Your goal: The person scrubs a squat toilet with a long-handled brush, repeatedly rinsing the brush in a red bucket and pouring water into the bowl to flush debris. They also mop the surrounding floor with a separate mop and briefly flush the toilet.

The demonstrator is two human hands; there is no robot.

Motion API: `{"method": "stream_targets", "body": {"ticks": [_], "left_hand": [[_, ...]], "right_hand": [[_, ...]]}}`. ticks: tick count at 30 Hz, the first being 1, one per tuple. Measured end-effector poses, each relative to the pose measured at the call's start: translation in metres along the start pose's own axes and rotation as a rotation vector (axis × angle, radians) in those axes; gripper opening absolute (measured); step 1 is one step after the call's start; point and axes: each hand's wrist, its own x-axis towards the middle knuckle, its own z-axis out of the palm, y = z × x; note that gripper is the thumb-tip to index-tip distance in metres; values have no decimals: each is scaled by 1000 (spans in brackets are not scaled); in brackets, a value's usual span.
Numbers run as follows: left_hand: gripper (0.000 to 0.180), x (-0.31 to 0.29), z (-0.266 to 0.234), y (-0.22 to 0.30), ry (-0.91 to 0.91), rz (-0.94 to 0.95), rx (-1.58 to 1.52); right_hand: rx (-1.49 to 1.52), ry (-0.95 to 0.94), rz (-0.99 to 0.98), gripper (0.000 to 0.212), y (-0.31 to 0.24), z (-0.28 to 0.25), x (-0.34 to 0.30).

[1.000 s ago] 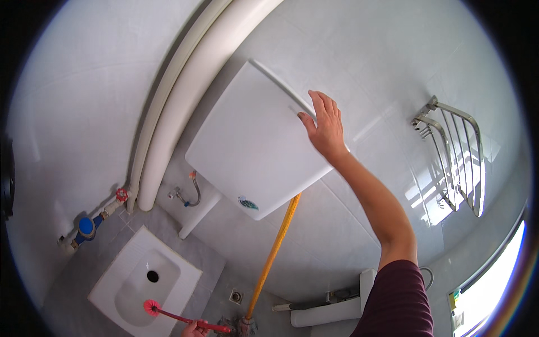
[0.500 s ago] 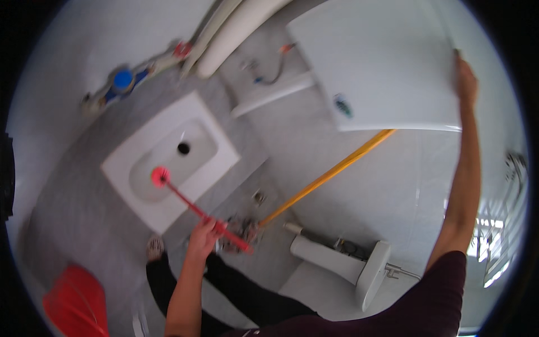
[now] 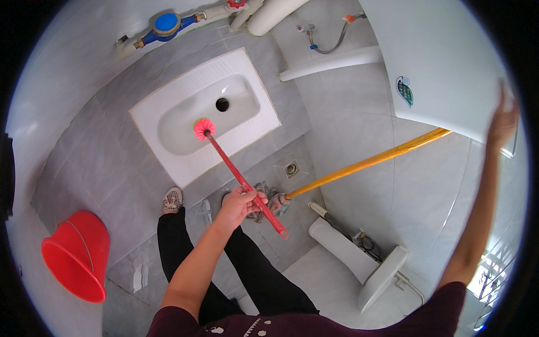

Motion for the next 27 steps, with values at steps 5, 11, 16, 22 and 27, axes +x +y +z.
{"method": "stream_targets", "body": {"ticks": [5,11,16,22,27], "left_hand": [[24,-15,3,-11,118,-20,147],[28,-8,-38,-54,151,102,363],[39,-1,-37,-46,277,210,613],[40,-7,-38,-34,373,227,620],[40,-9,-34,-24,363,252,598]], "right_hand": [[1345,-1458,280,44,-423,33,-205],[1736,-1864,1246,35,-596,-9,-226],[1856,-1659,1462,24,-604,32,-251],[1670,-1591,1354,27,-586,61,-256],[1497,-1591,1267,28,-564,61,-255]]}}
